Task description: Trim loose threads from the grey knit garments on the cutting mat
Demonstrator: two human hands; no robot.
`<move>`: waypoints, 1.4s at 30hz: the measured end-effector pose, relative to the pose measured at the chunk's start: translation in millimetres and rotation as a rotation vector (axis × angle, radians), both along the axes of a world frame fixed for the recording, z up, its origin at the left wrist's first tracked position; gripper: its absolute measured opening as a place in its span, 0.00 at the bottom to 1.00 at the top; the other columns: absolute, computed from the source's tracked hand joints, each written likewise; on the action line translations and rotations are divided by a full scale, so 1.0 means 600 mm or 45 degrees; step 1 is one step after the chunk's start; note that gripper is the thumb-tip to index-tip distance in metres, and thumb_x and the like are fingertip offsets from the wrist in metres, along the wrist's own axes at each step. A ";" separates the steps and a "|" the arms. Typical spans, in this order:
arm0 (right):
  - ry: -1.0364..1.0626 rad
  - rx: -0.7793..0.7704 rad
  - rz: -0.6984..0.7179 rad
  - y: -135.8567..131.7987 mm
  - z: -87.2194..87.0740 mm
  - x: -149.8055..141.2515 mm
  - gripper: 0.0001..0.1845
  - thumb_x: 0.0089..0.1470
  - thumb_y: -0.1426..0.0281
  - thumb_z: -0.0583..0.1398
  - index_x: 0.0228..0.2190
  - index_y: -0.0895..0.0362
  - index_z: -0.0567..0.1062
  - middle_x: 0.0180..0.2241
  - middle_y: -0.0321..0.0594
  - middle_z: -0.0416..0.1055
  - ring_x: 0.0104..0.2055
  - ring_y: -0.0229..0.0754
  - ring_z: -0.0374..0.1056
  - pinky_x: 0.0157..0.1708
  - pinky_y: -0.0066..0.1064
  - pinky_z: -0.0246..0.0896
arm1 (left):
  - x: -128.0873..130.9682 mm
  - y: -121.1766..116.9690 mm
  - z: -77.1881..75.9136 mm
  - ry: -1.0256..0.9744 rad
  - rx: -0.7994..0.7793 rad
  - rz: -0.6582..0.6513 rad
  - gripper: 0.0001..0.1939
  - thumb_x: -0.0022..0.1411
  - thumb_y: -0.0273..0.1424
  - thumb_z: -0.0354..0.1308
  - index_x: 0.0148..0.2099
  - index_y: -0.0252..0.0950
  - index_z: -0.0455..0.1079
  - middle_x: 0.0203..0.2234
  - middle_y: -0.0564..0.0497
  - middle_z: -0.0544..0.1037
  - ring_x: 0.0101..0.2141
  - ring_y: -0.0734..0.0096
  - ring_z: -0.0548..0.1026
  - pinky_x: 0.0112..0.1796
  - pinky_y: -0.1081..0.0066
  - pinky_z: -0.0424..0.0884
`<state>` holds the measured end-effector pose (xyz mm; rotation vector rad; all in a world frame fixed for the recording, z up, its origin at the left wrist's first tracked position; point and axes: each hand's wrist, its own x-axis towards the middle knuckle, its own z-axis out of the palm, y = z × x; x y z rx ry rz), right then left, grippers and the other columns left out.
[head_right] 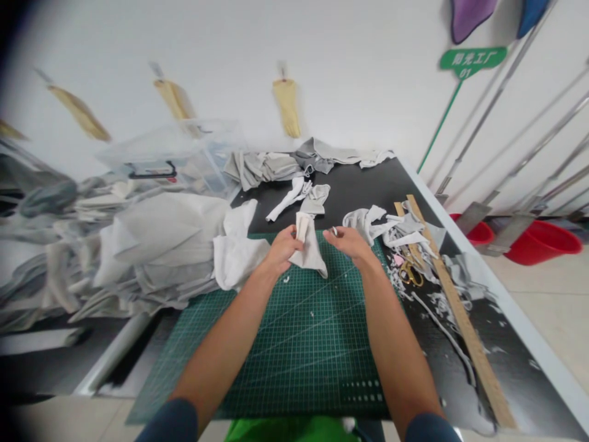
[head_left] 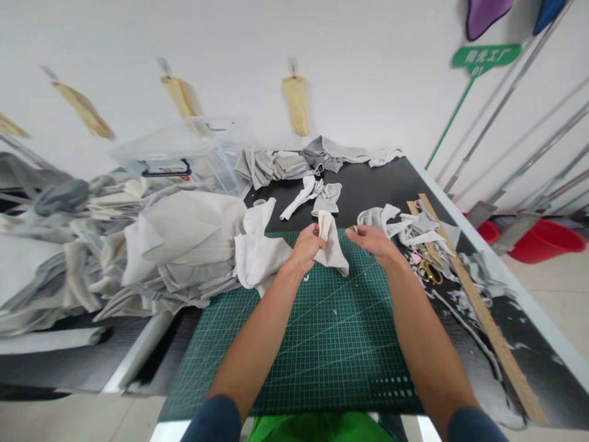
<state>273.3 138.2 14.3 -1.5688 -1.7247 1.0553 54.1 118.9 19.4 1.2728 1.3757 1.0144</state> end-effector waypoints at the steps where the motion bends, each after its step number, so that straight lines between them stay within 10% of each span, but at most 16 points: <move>1: 0.067 0.019 0.021 0.001 0.005 -0.005 0.28 0.62 0.48 0.65 0.50 0.59 0.82 0.43 0.46 0.82 0.41 0.44 0.74 0.42 0.33 0.69 | -0.001 0.004 0.003 -0.053 0.017 0.000 0.30 0.36 0.24 0.54 0.47 0.37 0.70 0.32 0.53 0.77 0.32 0.67 0.77 0.31 0.72 0.71; 6: 0.609 -0.016 0.241 0.012 0.024 -0.038 0.34 0.54 0.57 0.74 0.59 0.55 0.78 0.56 0.48 0.79 0.55 0.49 0.73 0.58 0.40 0.67 | -0.005 0.014 0.023 -0.465 0.057 -0.125 0.36 0.33 0.25 0.55 0.51 0.34 0.74 0.36 0.48 0.82 0.36 0.60 0.81 0.35 0.67 0.76; 12: 1.042 -0.153 0.443 0.016 0.033 -0.062 0.34 0.47 0.59 0.79 0.55 0.52 0.81 0.51 0.43 0.81 0.51 0.48 0.76 0.56 0.39 0.70 | -0.018 0.008 0.046 -0.895 -0.062 -0.182 0.26 0.40 0.28 0.76 0.45 0.32 0.79 0.32 0.46 0.85 0.29 0.62 0.81 0.37 0.63 0.78; 26: 0.765 -0.201 0.217 0.001 0.076 -0.011 0.25 0.43 0.58 0.81 0.38 0.58 0.85 0.37 0.42 0.83 0.35 0.44 0.75 0.38 0.35 0.71 | -0.111 0.029 0.067 -0.470 0.051 -0.200 0.18 0.49 0.37 0.79 0.38 0.34 0.79 0.29 0.52 0.80 0.29 0.72 0.74 0.32 0.72 0.68; 42: 0.728 -0.268 0.118 -0.007 0.098 0.012 0.23 0.42 0.53 0.80 0.27 0.56 0.81 0.25 0.35 0.74 0.25 0.36 0.65 0.27 0.31 0.55 | -0.087 0.025 0.078 -0.530 0.252 0.085 0.09 0.60 0.36 0.69 0.35 0.38 0.75 0.29 0.54 0.73 0.31 0.72 0.67 0.33 0.73 0.63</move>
